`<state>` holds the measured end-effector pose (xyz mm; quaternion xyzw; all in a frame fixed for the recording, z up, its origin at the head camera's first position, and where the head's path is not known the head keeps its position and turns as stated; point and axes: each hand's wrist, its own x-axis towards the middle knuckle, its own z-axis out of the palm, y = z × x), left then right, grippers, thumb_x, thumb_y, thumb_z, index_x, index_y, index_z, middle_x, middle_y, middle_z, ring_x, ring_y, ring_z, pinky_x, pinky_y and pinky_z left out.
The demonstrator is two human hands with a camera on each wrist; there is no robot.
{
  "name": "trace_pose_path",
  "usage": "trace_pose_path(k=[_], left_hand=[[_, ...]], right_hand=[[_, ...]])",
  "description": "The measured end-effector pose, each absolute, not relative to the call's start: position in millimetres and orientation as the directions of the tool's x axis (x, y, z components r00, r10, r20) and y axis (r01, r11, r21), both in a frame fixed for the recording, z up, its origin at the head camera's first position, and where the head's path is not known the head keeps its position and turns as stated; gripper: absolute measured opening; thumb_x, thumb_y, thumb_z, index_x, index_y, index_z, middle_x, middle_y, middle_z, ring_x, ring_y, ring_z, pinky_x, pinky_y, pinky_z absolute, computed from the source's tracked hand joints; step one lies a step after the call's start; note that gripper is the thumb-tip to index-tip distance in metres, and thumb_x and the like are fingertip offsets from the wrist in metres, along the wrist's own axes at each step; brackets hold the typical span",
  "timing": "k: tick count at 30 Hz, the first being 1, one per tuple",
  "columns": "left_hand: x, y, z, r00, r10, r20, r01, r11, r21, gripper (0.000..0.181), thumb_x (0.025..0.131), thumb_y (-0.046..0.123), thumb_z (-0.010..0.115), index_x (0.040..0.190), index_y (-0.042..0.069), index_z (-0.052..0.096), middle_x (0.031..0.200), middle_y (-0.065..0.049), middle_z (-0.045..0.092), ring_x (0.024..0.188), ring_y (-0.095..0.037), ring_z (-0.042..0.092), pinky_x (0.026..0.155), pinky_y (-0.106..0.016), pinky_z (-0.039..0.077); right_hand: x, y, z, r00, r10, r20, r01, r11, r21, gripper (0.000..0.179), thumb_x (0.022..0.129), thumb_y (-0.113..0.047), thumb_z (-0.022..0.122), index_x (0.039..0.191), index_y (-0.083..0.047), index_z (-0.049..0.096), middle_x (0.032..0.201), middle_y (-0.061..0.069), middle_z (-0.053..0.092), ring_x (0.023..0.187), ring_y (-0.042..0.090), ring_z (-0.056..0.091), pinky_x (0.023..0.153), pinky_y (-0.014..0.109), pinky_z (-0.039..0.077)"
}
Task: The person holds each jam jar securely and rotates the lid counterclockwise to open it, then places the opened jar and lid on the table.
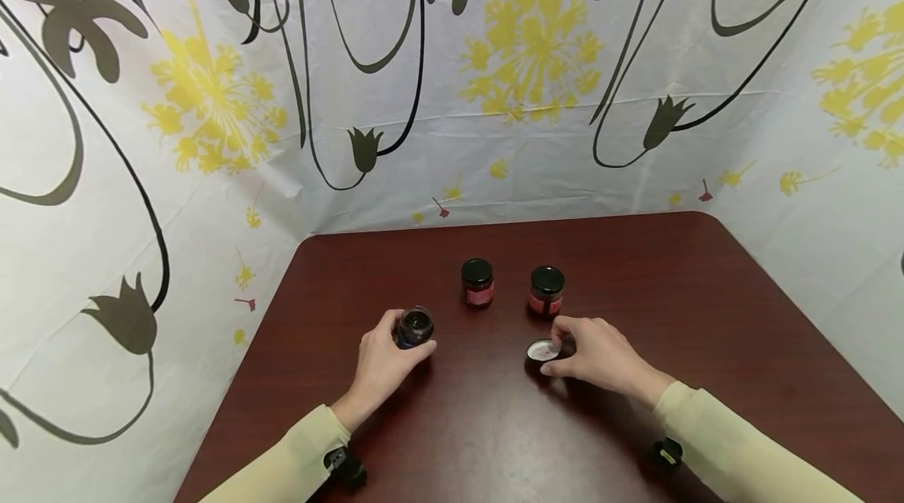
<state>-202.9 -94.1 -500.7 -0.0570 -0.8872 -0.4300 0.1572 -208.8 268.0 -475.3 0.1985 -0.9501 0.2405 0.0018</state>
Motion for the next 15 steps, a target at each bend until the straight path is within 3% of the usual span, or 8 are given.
trace_pose_path(k=[15], left_hand=[[-214, -110, -505, -0.936, -0.106, 0.336, 0.206, 0.607, 0.768, 0.057, 0.073, 0.04, 0.089, 0.118, 0.02, 0.062, 0.1, 0.005, 0.07, 0.09, -0.015, 0.067, 0.076, -0.04, 0.052]], right_hand=[[-202, 293, -481, -0.948, -0.301, 0.102, -0.315, 0.849, -0.423, 0.042, 0.069, -0.055, 0.088, 0.082, -0.029, 0.057, 0.057, -0.012, 0.044, 0.053, 0.005, 0.041, 0.051, 0.026, 0.032]])
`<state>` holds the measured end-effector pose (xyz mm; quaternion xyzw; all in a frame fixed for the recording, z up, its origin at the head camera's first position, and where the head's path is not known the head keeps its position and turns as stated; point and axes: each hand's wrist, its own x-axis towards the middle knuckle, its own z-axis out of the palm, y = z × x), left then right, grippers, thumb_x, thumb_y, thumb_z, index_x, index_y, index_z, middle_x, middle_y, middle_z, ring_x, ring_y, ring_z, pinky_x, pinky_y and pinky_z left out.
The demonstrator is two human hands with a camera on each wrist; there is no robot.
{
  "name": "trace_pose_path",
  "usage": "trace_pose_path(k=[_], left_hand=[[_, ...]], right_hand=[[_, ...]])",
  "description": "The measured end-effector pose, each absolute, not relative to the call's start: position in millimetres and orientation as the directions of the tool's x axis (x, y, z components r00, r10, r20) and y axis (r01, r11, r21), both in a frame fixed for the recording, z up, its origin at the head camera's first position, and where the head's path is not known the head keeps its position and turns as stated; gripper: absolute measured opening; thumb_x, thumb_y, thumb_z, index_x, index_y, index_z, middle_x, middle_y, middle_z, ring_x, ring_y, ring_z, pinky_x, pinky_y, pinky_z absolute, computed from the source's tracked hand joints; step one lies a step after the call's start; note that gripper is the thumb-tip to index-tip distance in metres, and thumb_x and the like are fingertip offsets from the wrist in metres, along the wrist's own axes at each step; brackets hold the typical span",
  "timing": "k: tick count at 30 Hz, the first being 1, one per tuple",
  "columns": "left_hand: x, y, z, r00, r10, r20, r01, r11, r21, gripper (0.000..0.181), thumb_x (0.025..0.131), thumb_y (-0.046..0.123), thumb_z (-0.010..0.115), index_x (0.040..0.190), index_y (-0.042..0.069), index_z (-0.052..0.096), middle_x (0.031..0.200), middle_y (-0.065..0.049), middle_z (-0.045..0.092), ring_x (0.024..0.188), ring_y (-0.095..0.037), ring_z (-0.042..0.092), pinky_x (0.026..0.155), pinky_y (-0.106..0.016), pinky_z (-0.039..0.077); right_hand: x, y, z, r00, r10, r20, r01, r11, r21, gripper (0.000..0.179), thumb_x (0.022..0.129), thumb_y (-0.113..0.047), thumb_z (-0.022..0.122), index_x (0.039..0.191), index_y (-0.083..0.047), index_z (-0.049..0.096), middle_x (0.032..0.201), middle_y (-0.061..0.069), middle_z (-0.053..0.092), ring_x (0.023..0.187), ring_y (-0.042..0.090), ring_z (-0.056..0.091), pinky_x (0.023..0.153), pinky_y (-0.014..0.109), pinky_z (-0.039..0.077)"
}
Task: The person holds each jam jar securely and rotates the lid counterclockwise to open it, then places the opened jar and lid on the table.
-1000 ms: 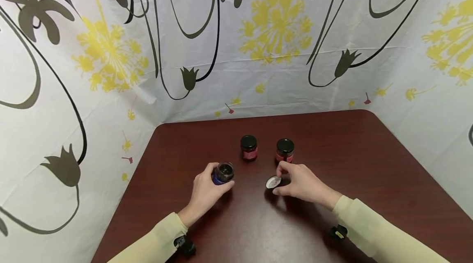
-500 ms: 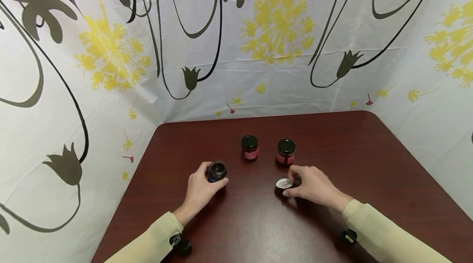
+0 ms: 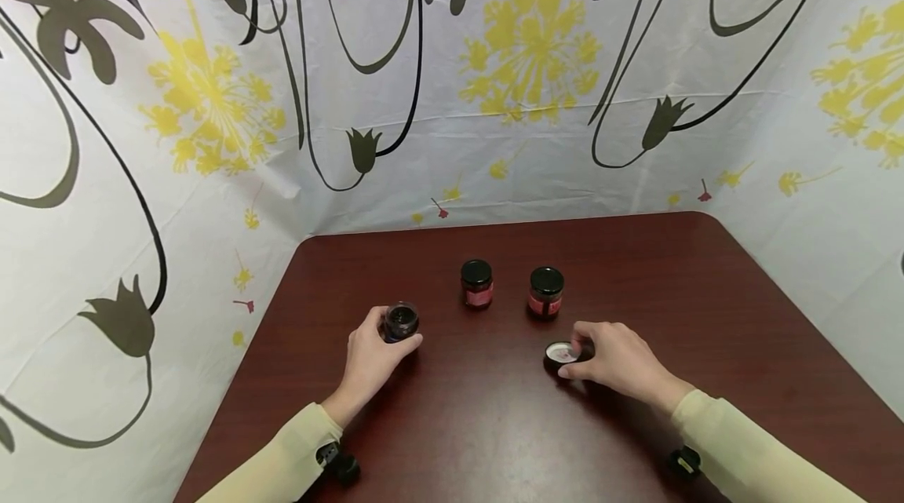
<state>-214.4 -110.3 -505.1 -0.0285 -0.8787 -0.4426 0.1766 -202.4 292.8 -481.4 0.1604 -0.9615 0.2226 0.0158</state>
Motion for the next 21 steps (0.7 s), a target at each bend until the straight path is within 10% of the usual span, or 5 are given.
trace_pose_path(k=[21], left_hand=[[-232, -126, -508, -0.931, -0.18, 0.317, 0.151, 0.6, 0.785, 0.058, 0.072, 0.037, 0.091, 0.119, 0.019, 0.062, 0.104, 0.002, 0.07, 0.094, -0.02, 0.066, 0.081, -0.045, 0.05]], right_hand=[[-203, 324, -483, -0.966, -0.227, 0.12, -0.256, 0.886, -0.386, 0.045, 0.068, -0.058, 0.087, 0.077, -0.026, 0.057, 0.064, -0.009, 0.047, 0.057, 0.009, 0.042, 0.051, 0.028, 0.032]])
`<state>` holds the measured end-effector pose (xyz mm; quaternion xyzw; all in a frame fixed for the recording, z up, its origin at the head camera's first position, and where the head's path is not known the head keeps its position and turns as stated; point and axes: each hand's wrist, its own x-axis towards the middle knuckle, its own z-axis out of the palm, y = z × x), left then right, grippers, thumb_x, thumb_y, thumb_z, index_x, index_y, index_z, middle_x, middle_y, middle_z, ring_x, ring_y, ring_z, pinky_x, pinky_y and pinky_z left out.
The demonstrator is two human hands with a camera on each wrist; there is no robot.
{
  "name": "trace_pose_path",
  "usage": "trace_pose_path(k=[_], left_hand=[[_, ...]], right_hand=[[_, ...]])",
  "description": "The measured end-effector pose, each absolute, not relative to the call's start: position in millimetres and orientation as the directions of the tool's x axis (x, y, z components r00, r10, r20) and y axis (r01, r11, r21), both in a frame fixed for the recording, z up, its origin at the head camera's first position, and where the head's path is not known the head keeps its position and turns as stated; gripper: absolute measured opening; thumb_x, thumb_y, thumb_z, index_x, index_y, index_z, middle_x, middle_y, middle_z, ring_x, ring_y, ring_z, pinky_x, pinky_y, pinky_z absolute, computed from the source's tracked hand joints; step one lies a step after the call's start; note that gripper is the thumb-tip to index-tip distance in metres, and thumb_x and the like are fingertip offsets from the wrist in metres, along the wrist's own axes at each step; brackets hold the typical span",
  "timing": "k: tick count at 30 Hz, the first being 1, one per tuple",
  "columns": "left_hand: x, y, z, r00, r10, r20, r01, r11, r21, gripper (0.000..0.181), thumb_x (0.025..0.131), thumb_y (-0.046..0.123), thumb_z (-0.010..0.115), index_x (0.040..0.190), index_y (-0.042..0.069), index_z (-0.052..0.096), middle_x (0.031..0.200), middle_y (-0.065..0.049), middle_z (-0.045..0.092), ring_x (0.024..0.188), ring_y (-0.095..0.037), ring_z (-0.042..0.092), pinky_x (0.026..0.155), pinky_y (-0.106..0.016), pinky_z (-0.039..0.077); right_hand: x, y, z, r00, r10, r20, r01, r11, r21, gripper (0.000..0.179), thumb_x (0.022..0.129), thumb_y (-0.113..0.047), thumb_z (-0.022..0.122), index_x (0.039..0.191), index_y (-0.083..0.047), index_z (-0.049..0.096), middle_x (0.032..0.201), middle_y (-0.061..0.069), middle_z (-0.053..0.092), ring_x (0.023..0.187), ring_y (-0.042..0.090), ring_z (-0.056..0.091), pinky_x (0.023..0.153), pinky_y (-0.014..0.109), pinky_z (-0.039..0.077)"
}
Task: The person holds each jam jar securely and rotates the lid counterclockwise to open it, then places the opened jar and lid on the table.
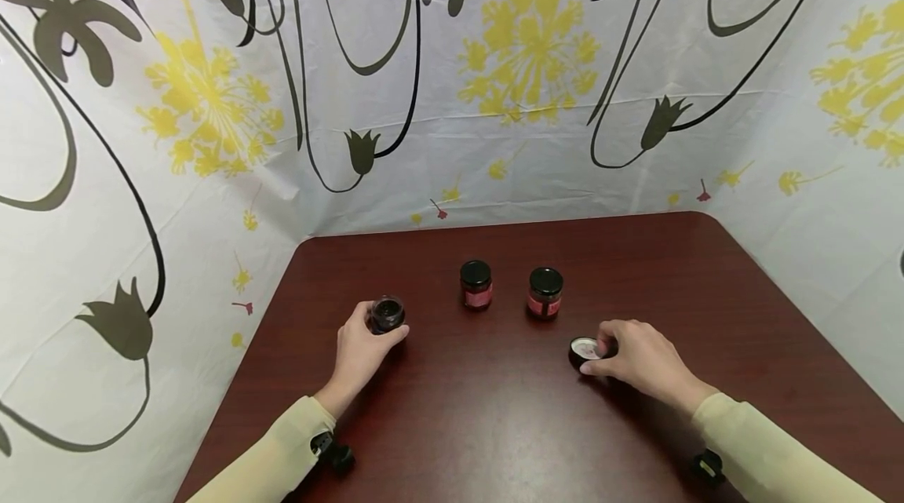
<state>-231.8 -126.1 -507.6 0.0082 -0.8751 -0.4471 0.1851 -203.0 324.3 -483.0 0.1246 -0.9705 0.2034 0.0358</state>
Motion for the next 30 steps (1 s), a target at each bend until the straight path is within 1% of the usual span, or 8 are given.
trace_pose_path(k=[6, 14, 19, 23, 30], left_hand=[[-235, -132, -510, -0.934, -0.192, 0.301, 0.135, 0.592, 0.795, 0.057, 0.073, 0.036, 0.09, 0.119, 0.018, 0.061, 0.104, 0.002, 0.07, 0.093, -0.02, 0.066, 0.081, -0.045, 0.05], [-244, -140, -511, -0.934, -0.219, 0.283, 0.114, 0.567, 0.816, 0.059, 0.074, 0.034, 0.09, 0.121, 0.015, 0.061, 0.107, -0.003, 0.07, 0.097, -0.024, 0.066, 0.083, -0.048, 0.05], [-248, -146, -513, -0.94, -0.222, 0.259, 0.095, 0.557, 0.825, 0.059, 0.076, 0.034, 0.089, 0.123, 0.015, 0.059, 0.109, -0.004, 0.069, 0.098, -0.024, 0.065, 0.083, -0.048, 0.05], [-251, -151, -514, -0.941, -0.223, 0.254, 0.093, 0.551, 0.83, 0.058, 0.077, 0.035, 0.088, 0.123, 0.015, 0.059, 0.11, -0.004, 0.069, 0.099, -0.024, 0.065, 0.083, -0.048, 0.051], [-253, -157, -516, -0.943, -0.233, 0.238, 0.078, 0.54, 0.838, 0.056, 0.077, 0.036, 0.088, 0.121, 0.015, 0.06, 0.111, -0.004, 0.069, 0.101, -0.025, 0.064, 0.086, -0.048, 0.049]], right_hand=[[-204, 334, -485, -0.972, -0.215, 0.095, -0.235, 0.894, -0.38, 0.045, 0.069, -0.057, 0.087, 0.077, -0.025, 0.057, 0.067, -0.007, 0.049, 0.058, 0.011, 0.042, 0.051, 0.028, 0.032], [-206, 346, -486, -0.979, -0.191, 0.07, -0.203, 0.901, -0.384, 0.048, 0.069, -0.062, 0.084, 0.075, -0.024, 0.055, 0.07, -0.005, 0.049, 0.06, 0.012, 0.043, 0.05, 0.03, 0.031], [-207, 355, -488, -0.98, -0.184, 0.072, -0.197, 0.906, -0.375, 0.049, 0.069, -0.066, 0.082, 0.073, -0.025, 0.055, 0.069, -0.005, 0.049, 0.06, 0.012, 0.043, 0.049, 0.03, 0.031], [-206, 362, -486, -0.982, -0.176, 0.071, -0.19, 0.91, -0.369, 0.049, 0.071, -0.065, 0.081, 0.073, -0.024, 0.055, 0.069, -0.004, 0.049, 0.06, 0.013, 0.043, 0.049, 0.031, 0.031], [-206, 374, -486, -0.986, -0.159, 0.059, -0.169, 0.918, -0.359, 0.046, 0.074, -0.063, 0.08, 0.074, -0.024, 0.056, 0.07, -0.004, 0.051, 0.058, 0.013, 0.043, 0.048, 0.031, 0.032]])
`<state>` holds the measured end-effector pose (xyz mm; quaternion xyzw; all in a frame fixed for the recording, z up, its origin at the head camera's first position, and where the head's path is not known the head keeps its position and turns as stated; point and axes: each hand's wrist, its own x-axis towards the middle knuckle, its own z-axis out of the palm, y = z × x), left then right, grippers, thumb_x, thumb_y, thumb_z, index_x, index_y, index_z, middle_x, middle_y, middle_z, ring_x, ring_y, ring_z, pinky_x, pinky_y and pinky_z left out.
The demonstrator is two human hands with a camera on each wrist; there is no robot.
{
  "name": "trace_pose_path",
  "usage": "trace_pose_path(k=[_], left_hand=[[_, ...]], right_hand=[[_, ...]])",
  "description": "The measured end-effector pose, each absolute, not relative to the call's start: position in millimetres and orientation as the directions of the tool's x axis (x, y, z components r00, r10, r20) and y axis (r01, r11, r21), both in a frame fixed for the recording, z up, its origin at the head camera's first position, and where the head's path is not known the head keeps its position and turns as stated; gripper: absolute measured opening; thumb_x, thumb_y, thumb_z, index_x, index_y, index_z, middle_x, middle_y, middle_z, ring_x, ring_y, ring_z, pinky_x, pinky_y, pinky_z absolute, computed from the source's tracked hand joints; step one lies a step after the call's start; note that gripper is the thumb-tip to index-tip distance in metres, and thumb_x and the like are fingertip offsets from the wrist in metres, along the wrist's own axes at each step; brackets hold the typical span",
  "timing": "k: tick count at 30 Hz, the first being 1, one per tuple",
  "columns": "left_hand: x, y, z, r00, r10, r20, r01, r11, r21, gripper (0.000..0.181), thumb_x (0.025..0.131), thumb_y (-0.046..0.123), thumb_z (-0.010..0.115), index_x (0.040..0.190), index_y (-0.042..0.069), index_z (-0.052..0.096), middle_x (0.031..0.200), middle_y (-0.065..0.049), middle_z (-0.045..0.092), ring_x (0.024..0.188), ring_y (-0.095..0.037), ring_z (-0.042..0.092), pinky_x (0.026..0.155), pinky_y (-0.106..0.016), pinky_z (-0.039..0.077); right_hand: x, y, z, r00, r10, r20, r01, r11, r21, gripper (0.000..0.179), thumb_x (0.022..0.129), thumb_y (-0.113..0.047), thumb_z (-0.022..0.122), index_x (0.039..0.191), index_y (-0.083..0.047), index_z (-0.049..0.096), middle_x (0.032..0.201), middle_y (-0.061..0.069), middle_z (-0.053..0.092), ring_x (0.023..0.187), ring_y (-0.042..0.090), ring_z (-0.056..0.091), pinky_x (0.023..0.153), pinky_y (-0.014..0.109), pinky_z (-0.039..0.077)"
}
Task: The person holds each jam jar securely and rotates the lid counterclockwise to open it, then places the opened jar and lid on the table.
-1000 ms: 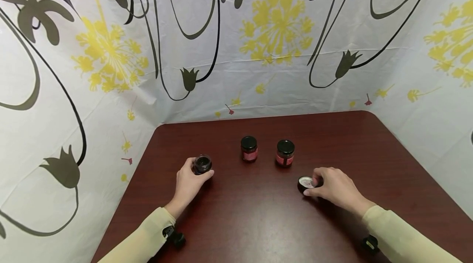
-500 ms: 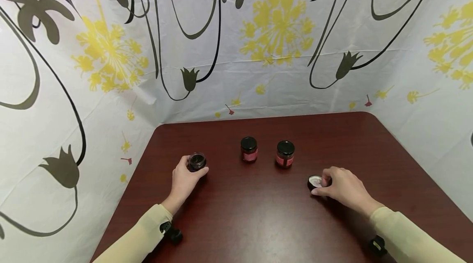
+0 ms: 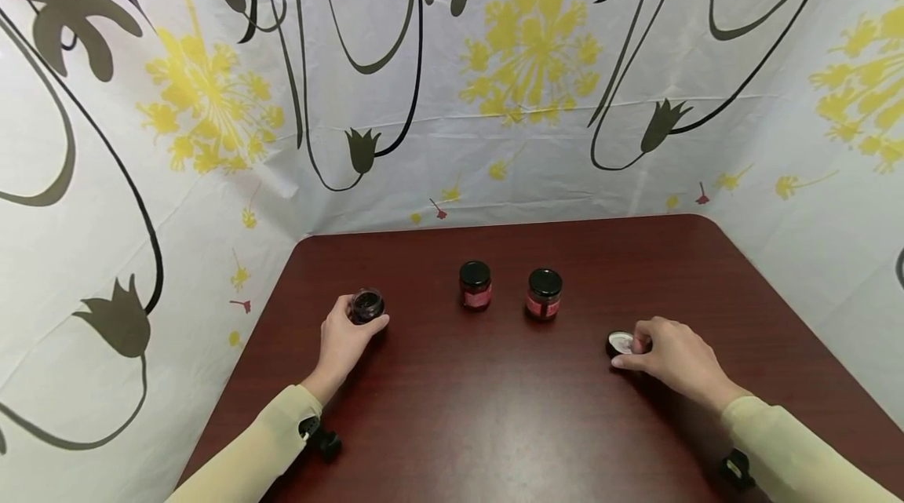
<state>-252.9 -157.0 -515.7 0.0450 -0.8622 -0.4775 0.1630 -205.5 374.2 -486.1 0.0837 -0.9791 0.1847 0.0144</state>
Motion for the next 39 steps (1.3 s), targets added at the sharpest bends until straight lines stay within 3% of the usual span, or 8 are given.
trace_pose_path(k=[17, 26, 39], left_hand=[[-262, -165, -519, -0.943, -0.228, 0.244, 0.084, 0.545, 0.834, 0.057, 0.078, 0.04, 0.086, 0.121, 0.015, 0.059, 0.112, -0.005, 0.068, 0.103, -0.025, 0.063, 0.088, -0.047, 0.049], [-263, -167, -520, -0.945, -0.232, 0.23, 0.07, 0.544, 0.836, 0.058, 0.078, 0.04, 0.086, 0.122, 0.015, 0.059, 0.114, -0.005, 0.068, 0.105, -0.025, 0.063, 0.09, -0.048, 0.048], [-263, -166, -517, -0.955, -0.221, 0.196, 0.031, 0.585, 0.81, 0.062, 0.079, 0.039, 0.085, 0.126, 0.012, 0.055, 0.117, -0.01, 0.067, 0.109, -0.03, 0.063, 0.09, -0.05, 0.049]], right_hand=[[-206, 399, -489, -0.986, -0.134, 0.102, -0.16, 0.934, -0.319, 0.045, 0.074, -0.065, 0.079, 0.072, -0.026, 0.057, 0.069, -0.005, 0.053, 0.06, 0.015, 0.047, 0.048, 0.035, 0.034], [-204, 403, -493, -0.977, -0.143, 0.16, -0.182, 0.946, -0.268, 0.045, 0.073, -0.068, 0.077, 0.073, -0.028, 0.056, 0.08, -0.005, 0.052, 0.065, 0.014, 0.048, 0.049, 0.034, 0.035], [-203, 400, -493, -0.978, -0.16, 0.132, -0.189, 0.949, -0.252, 0.042, 0.073, -0.062, 0.082, 0.073, -0.028, 0.056, 0.083, -0.005, 0.05, 0.065, 0.013, 0.048, 0.05, 0.034, 0.036]])
